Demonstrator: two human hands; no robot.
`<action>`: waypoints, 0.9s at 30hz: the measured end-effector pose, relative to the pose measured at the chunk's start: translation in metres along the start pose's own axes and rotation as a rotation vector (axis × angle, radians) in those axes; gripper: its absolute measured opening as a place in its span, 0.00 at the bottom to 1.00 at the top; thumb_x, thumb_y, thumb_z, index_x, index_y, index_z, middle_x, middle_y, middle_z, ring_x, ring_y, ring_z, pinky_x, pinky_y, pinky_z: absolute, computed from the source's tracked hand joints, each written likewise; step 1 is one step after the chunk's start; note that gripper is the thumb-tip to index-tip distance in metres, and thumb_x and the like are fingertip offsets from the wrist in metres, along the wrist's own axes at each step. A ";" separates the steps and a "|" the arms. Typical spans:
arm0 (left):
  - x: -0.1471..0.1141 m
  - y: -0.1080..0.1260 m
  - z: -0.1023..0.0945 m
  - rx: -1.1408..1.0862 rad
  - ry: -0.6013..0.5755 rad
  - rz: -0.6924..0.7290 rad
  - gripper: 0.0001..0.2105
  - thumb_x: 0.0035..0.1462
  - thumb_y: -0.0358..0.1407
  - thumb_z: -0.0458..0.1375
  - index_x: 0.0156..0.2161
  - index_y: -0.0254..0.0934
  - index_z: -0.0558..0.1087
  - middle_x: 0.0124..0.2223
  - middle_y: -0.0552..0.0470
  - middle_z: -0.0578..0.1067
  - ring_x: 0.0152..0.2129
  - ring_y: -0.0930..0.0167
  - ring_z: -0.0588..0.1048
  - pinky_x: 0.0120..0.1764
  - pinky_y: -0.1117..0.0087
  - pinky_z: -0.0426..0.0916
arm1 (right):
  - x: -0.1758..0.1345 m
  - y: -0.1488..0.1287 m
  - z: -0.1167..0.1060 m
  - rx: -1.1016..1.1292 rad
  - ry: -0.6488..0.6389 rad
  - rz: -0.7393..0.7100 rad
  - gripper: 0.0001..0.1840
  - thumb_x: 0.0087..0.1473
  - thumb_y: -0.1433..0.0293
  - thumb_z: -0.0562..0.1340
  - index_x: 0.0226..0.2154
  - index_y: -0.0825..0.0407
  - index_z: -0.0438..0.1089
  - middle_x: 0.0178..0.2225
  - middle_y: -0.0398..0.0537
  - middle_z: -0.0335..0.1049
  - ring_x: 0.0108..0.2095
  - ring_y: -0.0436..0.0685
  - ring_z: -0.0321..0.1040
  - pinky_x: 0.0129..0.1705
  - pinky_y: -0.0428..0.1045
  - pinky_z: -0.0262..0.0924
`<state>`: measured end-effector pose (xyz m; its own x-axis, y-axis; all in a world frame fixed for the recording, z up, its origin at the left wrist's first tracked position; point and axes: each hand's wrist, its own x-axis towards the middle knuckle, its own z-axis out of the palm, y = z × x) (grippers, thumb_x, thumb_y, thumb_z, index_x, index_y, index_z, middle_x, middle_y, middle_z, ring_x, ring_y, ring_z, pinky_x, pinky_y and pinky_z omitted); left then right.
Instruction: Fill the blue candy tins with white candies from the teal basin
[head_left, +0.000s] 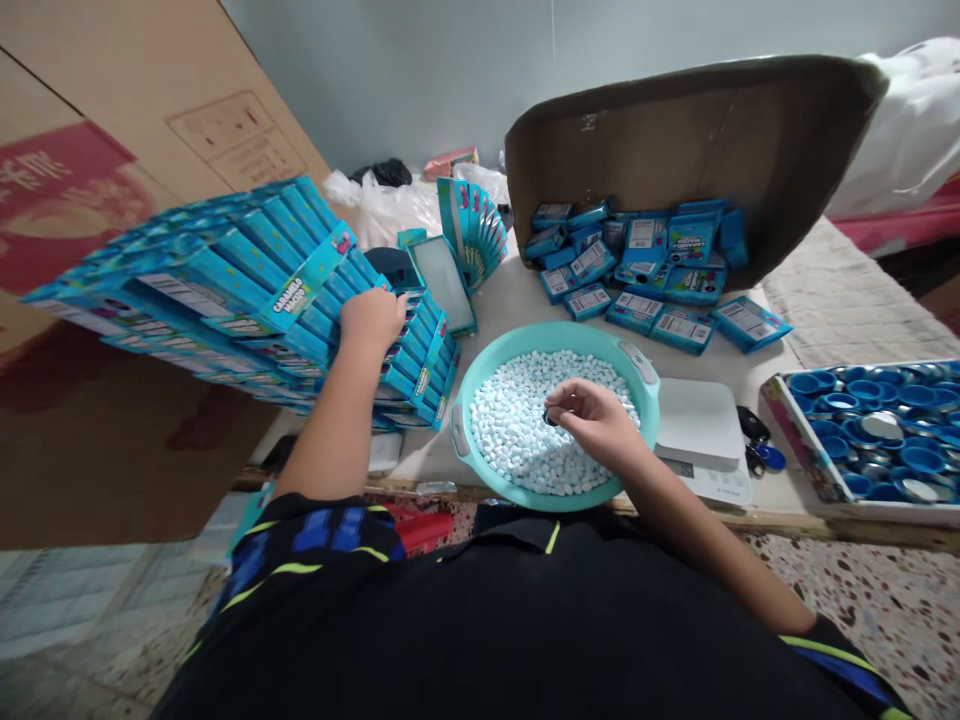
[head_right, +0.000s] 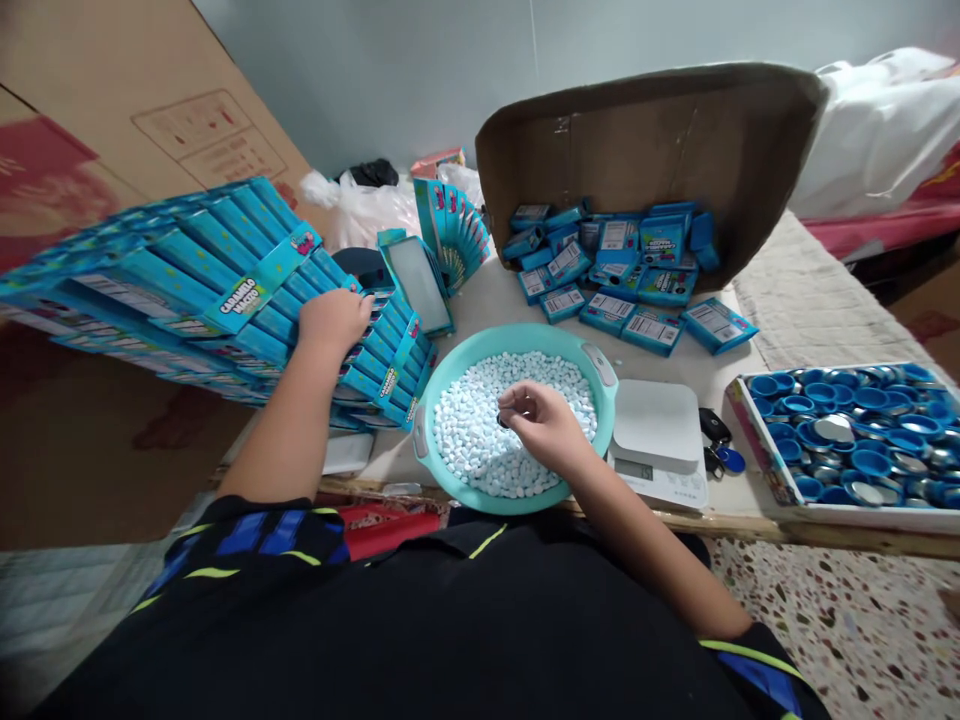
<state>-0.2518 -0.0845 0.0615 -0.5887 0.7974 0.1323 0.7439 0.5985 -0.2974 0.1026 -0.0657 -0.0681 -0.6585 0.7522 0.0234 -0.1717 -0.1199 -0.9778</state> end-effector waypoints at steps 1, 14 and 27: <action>-0.001 0.001 0.000 -0.009 0.002 0.003 0.29 0.73 0.45 0.42 0.50 0.24 0.80 0.54 0.22 0.80 0.52 0.46 0.79 0.52 0.56 0.71 | 0.000 -0.001 0.000 0.000 0.000 0.004 0.10 0.50 0.62 0.71 0.34 0.48 0.75 0.31 0.45 0.77 0.34 0.55 0.76 0.38 0.54 0.70; 0.002 -0.004 0.005 -0.139 -0.052 0.000 0.28 0.72 0.47 0.47 0.47 0.24 0.82 0.51 0.21 0.81 0.51 0.43 0.80 0.54 0.50 0.72 | -0.005 0.002 -0.002 -0.042 -0.044 0.003 0.08 0.53 0.63 0.70 0.36 0.47 0.76 0.32 0.45 0.76 0.34 0.55 0.73 0.37 0.55 0.67; -0.003 -0.003 0.016 -0.227 -0.025 -0.018 0.21 0.73 0.44 0.50 0.44 0.30 0.81 0.52 0.34 0.82 0.54 0.53 0.77 0.58 0.57 0.68 | -0.006 -0.009 -0.003 -0.055 -0.023 0.021 0.09 0.50 0.63 0.72 0.34 0.48 0.76 0.31 0.48 0.78 0.33 0.56 0.74 0.36 0.56 0.71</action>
<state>-0.2577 -0.0901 0.0467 -0.6077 0.7863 0.1114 0.7839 0.6164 -0.0745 0.1106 -0.0675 -0.0598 -0.6786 0.7344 0.0074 -0.1181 -0.0991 -0.9881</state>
